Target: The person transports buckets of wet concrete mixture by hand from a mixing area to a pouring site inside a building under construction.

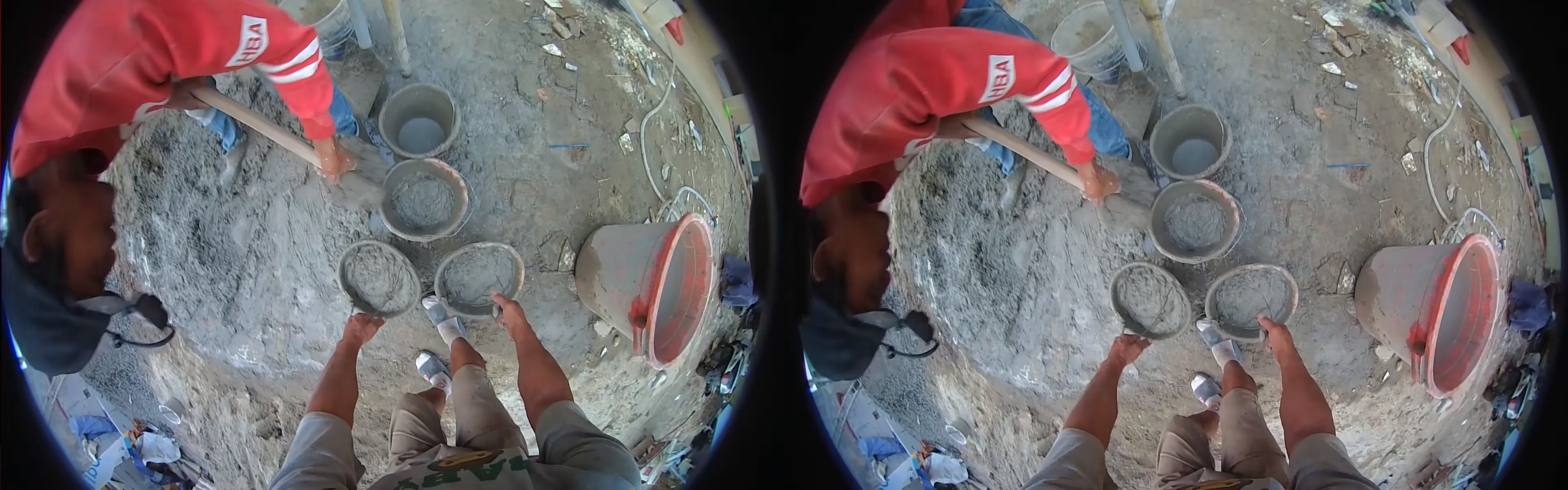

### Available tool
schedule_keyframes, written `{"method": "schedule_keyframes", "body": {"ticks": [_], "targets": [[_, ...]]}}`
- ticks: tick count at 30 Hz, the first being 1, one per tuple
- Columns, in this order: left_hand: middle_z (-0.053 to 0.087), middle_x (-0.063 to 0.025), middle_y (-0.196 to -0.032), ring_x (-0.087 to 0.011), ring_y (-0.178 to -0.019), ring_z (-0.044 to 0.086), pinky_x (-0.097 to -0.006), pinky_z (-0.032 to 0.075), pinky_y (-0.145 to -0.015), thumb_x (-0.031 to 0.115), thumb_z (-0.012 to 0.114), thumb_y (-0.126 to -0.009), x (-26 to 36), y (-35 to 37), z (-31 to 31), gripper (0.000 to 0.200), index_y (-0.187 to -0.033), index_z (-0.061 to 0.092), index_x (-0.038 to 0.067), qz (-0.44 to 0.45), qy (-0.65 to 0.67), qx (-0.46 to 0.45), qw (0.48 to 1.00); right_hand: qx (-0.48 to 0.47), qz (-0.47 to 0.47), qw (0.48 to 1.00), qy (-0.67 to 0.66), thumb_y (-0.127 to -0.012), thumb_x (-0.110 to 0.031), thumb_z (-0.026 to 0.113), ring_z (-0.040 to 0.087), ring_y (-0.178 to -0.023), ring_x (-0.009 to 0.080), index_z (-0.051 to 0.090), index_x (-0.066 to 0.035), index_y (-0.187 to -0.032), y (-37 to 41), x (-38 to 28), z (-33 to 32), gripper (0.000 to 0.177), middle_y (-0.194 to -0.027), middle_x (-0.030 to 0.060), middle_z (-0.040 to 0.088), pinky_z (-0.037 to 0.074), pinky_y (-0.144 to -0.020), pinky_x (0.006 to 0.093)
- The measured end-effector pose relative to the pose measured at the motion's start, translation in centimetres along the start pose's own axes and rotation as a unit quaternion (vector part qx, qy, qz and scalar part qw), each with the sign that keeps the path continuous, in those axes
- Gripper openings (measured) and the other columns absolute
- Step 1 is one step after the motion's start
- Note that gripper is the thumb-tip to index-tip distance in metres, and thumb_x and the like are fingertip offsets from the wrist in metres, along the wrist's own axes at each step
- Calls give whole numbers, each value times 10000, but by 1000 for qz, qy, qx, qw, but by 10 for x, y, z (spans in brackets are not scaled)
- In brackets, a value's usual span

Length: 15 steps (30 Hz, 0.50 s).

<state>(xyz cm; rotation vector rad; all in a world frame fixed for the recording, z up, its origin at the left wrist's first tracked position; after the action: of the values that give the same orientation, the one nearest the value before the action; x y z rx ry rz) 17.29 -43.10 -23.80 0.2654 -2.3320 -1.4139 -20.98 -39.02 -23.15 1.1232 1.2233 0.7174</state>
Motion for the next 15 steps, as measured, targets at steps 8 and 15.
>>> {"method": "schedule_keyframes", "body": {"ticks": [8, 15], "targets": [[517, -196, -1051, -339, -1015, 456, -352, 357, -869, 472, 525, -696, -32, 14, 36, 502, -991, 574, 69, -11, 106, 19, 994, 69, -8, 996, -55, -711, -325, 593, 331, -373, 130, 495, -59, -590, 52, 3, -52, 309, -513, 23, 410, 238, -369, 282], [587, -135, -850, -211, -775, 571, -306, 440, -668, 260, 598, -700, -71, 60, 77, 344, -928, 568, 3, 206, -76, 57, 974, 132, -31, 978, -156, -715, -313, 582, 328, -341, 137, 493, -73, -617, 119, 61, -99, 274, -513, 30, 406, 223, -334, 288]]}}
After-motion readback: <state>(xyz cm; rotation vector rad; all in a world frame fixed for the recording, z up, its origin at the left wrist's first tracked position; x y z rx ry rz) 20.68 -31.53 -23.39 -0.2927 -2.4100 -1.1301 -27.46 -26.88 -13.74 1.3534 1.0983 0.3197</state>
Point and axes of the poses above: each hand's wrist, its own y-axis away from the middle knuckle, its own z-axis out of the palm, x = y × z, the point moved 4 cm from there along -y, towards the middle knuckle
